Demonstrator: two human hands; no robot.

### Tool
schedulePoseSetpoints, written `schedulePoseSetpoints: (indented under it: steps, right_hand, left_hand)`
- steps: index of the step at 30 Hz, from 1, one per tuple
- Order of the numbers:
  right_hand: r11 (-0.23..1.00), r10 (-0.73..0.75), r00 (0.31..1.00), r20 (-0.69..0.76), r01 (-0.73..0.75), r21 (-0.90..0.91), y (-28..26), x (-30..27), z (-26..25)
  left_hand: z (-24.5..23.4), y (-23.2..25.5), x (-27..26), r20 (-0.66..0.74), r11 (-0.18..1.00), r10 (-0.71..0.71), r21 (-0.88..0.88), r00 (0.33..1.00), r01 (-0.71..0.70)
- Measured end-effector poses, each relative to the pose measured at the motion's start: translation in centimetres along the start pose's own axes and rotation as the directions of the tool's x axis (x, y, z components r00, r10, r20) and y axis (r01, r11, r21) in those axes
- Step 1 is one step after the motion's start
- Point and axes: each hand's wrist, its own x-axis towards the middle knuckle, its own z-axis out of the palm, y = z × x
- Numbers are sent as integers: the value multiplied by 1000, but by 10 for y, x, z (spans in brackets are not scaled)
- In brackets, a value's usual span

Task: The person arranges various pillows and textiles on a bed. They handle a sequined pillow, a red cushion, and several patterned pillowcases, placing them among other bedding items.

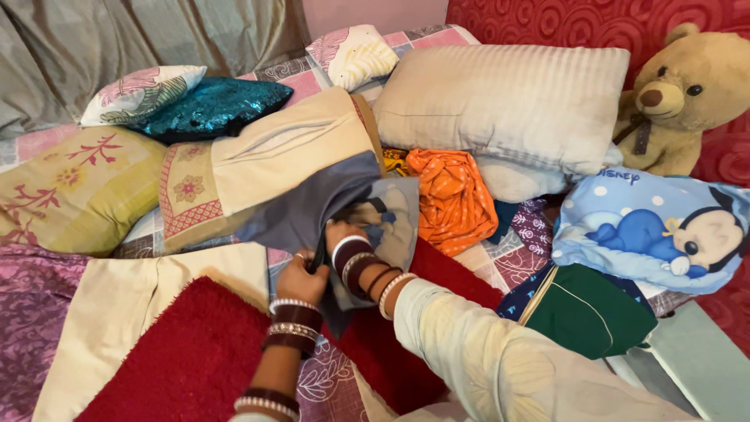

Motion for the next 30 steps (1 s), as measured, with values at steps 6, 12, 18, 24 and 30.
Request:
schedulePoseSetpoints:
  steps: [6, 12, 18, 24, 30]
  right_hand:
    - [872, 185, 980, -75, -128, 472, -4, -11, -19]
    - [657, 235, 961, -148, -45, 753, 14, -13, -28]
    - [697, -201, 965, -169, 262, 668, 15, -45, -39]
    - [901, -395, 918, -42, 396, 180, 4, -91, -28]
    - [911, -357, 933, 47, 359, -202, -56, -67, 16]
  left_hand:
    - [10, -50, -12, -226, 988, 156, 44, 962, -150]
    - [57, -131, 26, -234, 994, 83, -45, 969, -96]
    - [120, -147, 91, -223, 918, -224, -374, 949, 129]
    - [48, -78, 41, -166, 962, -225, -192, 960, 193]
    - [11, -81, -19, 178, 947, -239, 258, 955, 189]
